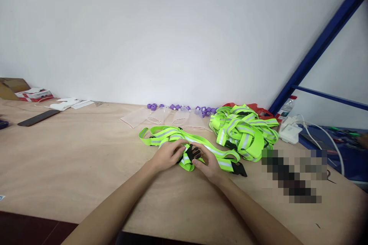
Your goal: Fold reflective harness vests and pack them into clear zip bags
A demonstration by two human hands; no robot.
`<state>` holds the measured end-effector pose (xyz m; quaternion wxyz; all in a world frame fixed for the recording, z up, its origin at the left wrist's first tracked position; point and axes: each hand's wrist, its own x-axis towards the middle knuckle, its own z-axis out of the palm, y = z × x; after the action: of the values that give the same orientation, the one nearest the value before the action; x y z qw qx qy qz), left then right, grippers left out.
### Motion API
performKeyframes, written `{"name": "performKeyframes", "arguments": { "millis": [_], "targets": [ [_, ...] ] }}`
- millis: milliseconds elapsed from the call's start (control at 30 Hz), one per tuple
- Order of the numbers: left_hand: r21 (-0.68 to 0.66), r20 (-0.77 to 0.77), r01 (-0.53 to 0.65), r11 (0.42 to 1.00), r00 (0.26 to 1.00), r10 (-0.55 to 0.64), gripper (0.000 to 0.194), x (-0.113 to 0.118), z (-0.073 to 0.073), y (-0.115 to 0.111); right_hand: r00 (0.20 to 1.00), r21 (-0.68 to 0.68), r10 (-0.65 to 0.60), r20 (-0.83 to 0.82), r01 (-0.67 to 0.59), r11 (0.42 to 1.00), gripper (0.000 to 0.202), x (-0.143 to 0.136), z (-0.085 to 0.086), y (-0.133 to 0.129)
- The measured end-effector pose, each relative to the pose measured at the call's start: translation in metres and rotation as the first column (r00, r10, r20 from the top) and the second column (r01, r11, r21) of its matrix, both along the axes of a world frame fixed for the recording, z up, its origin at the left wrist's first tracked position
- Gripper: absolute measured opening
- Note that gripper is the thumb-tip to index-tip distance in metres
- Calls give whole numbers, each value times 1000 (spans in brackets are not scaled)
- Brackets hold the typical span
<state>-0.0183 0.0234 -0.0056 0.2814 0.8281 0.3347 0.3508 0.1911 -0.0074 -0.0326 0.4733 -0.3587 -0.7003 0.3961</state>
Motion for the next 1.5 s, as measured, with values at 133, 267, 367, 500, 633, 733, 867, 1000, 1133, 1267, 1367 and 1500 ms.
{"name": "performKeyframes", "arguments": {
  "millis": [133, 267, 367, 500, 633, 733, 867, 1000, 1133, 1267, 1367, 1500],
  "targets": [
    [-7, 31, 25, 1000, 999, -25, 32, 1, -5, 3, 1000, -6, 16, -12, -16, 1000, 49, -2, -1, -2],
    [-50, 33, -9, 999, 999, 10, 33, 1, -4, 2, 999, -7, 34, -24, -34, 999, 44, -3, 2, -3],
    [-71, 8, 26, 997, 1000, -25, 36, 0, 0, 0, 1000, -13, 18, -24, -18, 1000, 39, -3, 3, -4],
    [-110, -24, 67, 992, 997, -70, 40, -1, 3, -3, 999, -1, -29, -22, 29, 1000, 35, -2, 2, -3],
    [-169, -8, 79, 983, 997, -81, 52, -3, 1, -1, 998, 33, -53, 28, 52, 998, 38, -2, 2, -2],
    [-216, 35, 88, 972, 996, -83, 61, -6, -1, 3, 994, 102, -73, 87, 64, 993, 40, -3, 2, -1],
    [-206, 86, 207, 956, 977, -193, 78, -6, -1, 6, 995, 100, -82, 63, 76, 992, 42, -3, 0, -1],
    [-122, -7, 203, 972, 979, -205, 72, 0, 2, 1, 993, 97, -106, 53, 101, 990, 43, -2, -2, 1],
    [-125, 28, 158, 979, 987, -156, 64, 4, 0, -4, 977, 187, -160, 144, 132, 973, 50, 1, 2, 2],
    [-222, 181, 149, 963, 977, -110, 58, 2, -2, -3, 921, 370, -274, 276, 161, 915, 48, 22, 7, -1],
    [-267, 381, 151, 952, 924, -39, 59, -6, 4, -2, 800, 554, -456, 390, 192, 810, 33, 55, 5, -12],
    [-297, 655, 166, 940, 752, 74, 70, -32, 20, -3, 608, 592, -528, 592, 116, 797, 31, 100, -9, -43]
  ]
}}
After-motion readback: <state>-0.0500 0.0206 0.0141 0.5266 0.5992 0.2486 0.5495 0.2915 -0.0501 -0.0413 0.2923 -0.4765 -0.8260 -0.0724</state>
